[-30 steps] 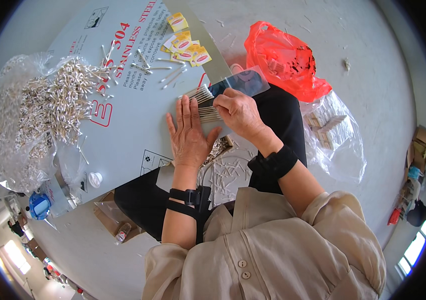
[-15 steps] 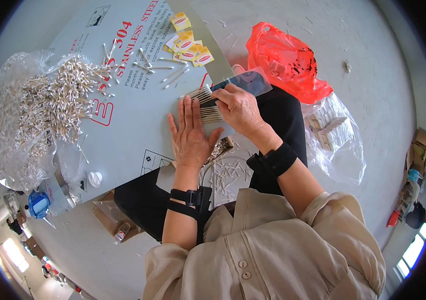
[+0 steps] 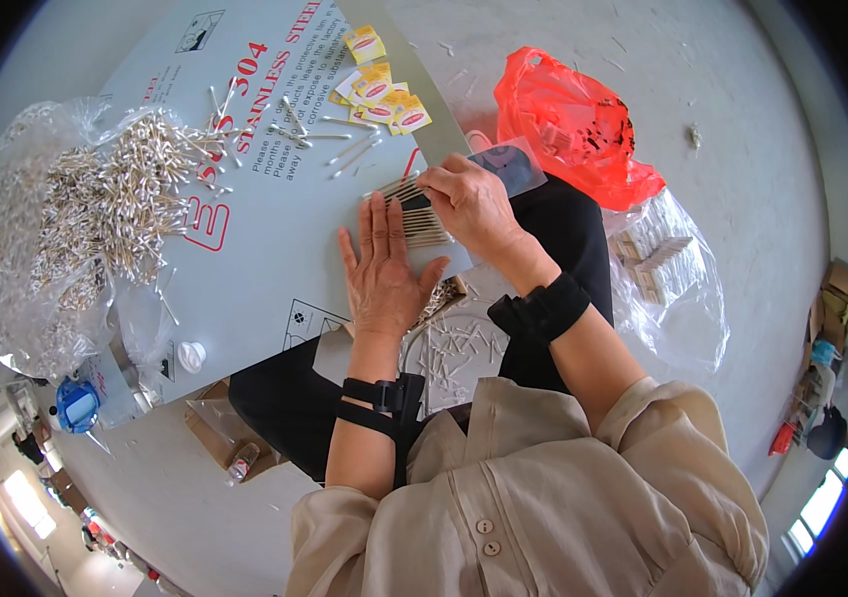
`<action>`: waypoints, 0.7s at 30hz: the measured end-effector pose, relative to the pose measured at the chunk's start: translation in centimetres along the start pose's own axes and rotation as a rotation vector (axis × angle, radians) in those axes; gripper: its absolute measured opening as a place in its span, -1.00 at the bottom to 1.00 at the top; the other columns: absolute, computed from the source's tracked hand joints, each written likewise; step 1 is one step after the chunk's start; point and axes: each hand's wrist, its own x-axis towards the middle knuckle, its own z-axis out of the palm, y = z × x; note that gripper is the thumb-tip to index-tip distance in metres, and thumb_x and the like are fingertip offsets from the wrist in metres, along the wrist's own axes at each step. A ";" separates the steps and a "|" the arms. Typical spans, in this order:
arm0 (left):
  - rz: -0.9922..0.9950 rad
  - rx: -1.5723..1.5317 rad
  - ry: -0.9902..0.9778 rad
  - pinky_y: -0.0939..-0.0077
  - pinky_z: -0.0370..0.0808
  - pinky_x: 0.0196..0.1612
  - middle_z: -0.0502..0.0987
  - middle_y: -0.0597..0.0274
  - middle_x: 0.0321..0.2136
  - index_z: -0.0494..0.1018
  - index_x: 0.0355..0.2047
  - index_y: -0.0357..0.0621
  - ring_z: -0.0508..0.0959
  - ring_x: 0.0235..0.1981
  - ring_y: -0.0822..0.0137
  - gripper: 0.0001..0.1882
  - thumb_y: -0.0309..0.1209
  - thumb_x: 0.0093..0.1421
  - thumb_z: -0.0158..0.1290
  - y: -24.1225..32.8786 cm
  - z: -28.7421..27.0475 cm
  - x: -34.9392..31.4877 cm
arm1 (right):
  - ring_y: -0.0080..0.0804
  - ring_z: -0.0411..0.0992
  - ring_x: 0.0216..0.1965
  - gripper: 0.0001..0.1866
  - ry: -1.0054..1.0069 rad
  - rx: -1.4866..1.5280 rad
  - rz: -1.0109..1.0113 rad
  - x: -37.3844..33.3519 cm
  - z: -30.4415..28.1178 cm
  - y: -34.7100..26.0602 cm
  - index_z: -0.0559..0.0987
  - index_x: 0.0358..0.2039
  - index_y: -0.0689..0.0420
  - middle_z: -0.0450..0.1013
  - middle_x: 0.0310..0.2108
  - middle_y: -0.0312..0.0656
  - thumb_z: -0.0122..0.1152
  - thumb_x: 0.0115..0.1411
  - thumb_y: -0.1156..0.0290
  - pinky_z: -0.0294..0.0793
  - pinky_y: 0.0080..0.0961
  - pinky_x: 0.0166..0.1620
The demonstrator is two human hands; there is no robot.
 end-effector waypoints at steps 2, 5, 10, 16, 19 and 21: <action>-0.001 -0.001 -0.004 -0.09 -0.21 0.36 -0.02 -0.01 0.37 -0.01 0.34 -0.24 -0.06 0.40 0.08 0.00 0.15 0.09 0.06 0.0 0.0 0.0 | -0.10 0.48 -0.39 -0.89 0.002 0.000 -0.006 0.2 0.1 0.0 0.61 -0.38 0.11 0.42 -0.46 -0.14 0.17 0.06 0.54 0.48 -0.29 -0.33; 0.000 -0.006 0.005 -0.09 -0.21 0.36 -0.02 -0.02 0.37 -0.02 0.34 -0.24 -0.06 0.40 0.08 0.00 0.15 0.09 0.07 -0.1 0.1 0.0 | -0.10 0.48 -0.39 -0.93 -0.026 -0.018 -0.005 0.2 0.1 0.0 0.59 -0.42 0.12 0.43 -0.46 -0.15 0.17 0.06 0.53 0.48 -0.29 -0.32; 0.012 0.025 0.015 -0.13 -0.16 0.34 -0.01 -0.03 0.36 -0.05 0.35 -0.21 -0.05 0.39 0.03 0.00 0.22 0.13 -0.04 -0.3 0.3 -0.1 | -0.10 0.48 -0.38 -0.96 -0.095 0.027 -0.009 0.2 0.3 0.0 0.57 -0.46 0.12 0.43 -0.45 -0.15 0.18 0.03 0.51 0.48 -0.29 -0.32; 0.008 0.048 0.005 -0.12 -0.16 0.34 0.00 -0.05 0.35 -0.03 0.34 -0.23 -0.04 0.39 0.03 -0.01 0.24 0.14 -0.06 -0.2 0.2 -0.2 | -0.11 0.48 -0.37 -0.95 -0.019 0.006 -0.088 2.6 1.5 0.8 0.56 -0.48 0.12 0.42 -0.46 -0.17 0.23 0.01 0.45 0.47 -0.27 -0.33; 0.024 0.033 0.019 -0.11 -0.15 0.34 0.01 -0.05 0.35 -0.03 0.34 -0.24 -0.03 0.39 0.03 -0.03 0.22 0.15 -0.06 0.0 0.2 -0.1 | -0.12 0.48 -0.36 -0.94 -0.106 -0.009 -0.128 4.5 1.9 1.5 0.56 -0.48 0.11 0.43 -0.45 -0.17 0.24 0.00 0.43 0.46 -0.27 -0.33; 0.031 0.014 0.030 -0.11 -0.15 0.34 0.02 -0.05 0.35 -0.03 0.34 -0.24 -0.03 0.39 0.03 -0.05 0.20 0.16 -0.06 0.1 0.4 -0.1 | -0.11 0.47 -0.36 -0.94 -0.161 -0.015 -0.155 5.9 2.4 2.0 0.55 -0.50 0.11 0.43 -0.44 -0.18 0.24 0.00 0.43 0.47 -0.28 -0.33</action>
